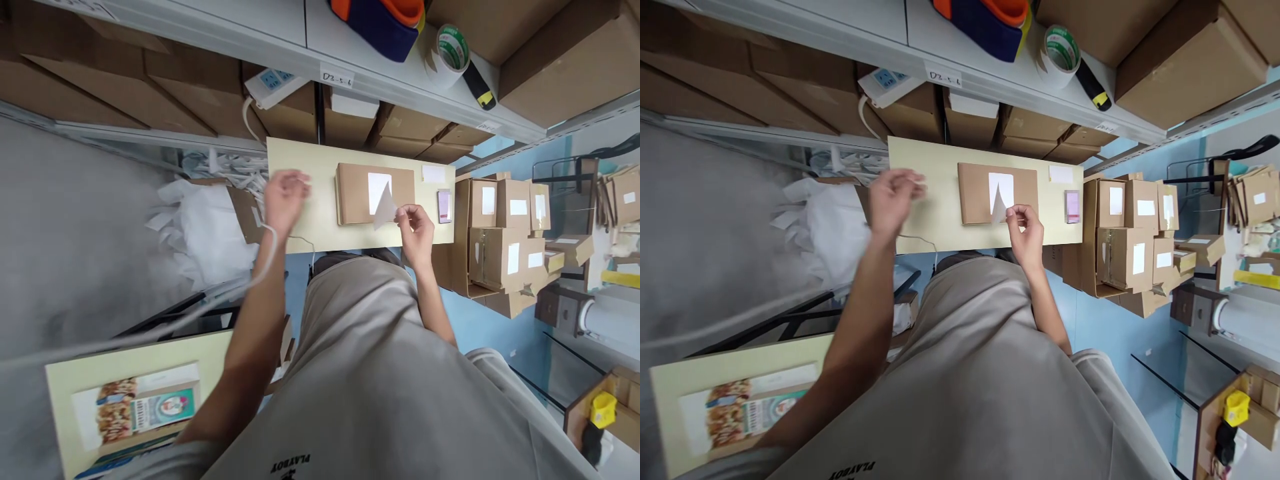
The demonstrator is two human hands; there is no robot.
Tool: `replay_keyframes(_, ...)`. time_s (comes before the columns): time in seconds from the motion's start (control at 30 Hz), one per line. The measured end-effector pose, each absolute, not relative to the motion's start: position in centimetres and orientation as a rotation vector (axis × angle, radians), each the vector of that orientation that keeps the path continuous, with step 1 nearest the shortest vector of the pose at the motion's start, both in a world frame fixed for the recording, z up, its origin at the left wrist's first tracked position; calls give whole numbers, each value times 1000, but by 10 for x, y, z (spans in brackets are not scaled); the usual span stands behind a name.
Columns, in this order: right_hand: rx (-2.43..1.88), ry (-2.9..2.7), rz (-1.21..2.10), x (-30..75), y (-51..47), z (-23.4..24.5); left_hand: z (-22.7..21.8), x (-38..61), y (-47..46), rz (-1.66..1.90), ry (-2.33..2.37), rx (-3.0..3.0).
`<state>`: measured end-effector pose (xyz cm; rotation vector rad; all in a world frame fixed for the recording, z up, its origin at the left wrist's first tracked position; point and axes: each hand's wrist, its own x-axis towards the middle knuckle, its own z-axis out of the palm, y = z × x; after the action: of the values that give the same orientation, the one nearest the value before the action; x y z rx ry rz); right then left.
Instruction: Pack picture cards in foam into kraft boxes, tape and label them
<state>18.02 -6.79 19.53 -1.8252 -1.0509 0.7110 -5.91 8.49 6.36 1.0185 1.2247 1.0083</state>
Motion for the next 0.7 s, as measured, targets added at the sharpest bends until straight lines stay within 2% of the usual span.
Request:
replay_keyframes(0.1,-1829,-1250,572,184,-67,193,103,-4,29,788,945,751)
replay_keyframes(0.2,-1800,-1576,524,188,-68,183,129,31,-5,800,799,573)
replay_keyframes(0.43,-1734,-1934,618,204,-81,145,119,63,-16,914,950,509)
replay_keyframes(0.57,-1704,-1727,873,228,-85,132,106,77,-20,966,1006,486)
replay_keyframes(0.7,-1775,-989,1211,260,-77,122,99,89,-24,982,1040,454)
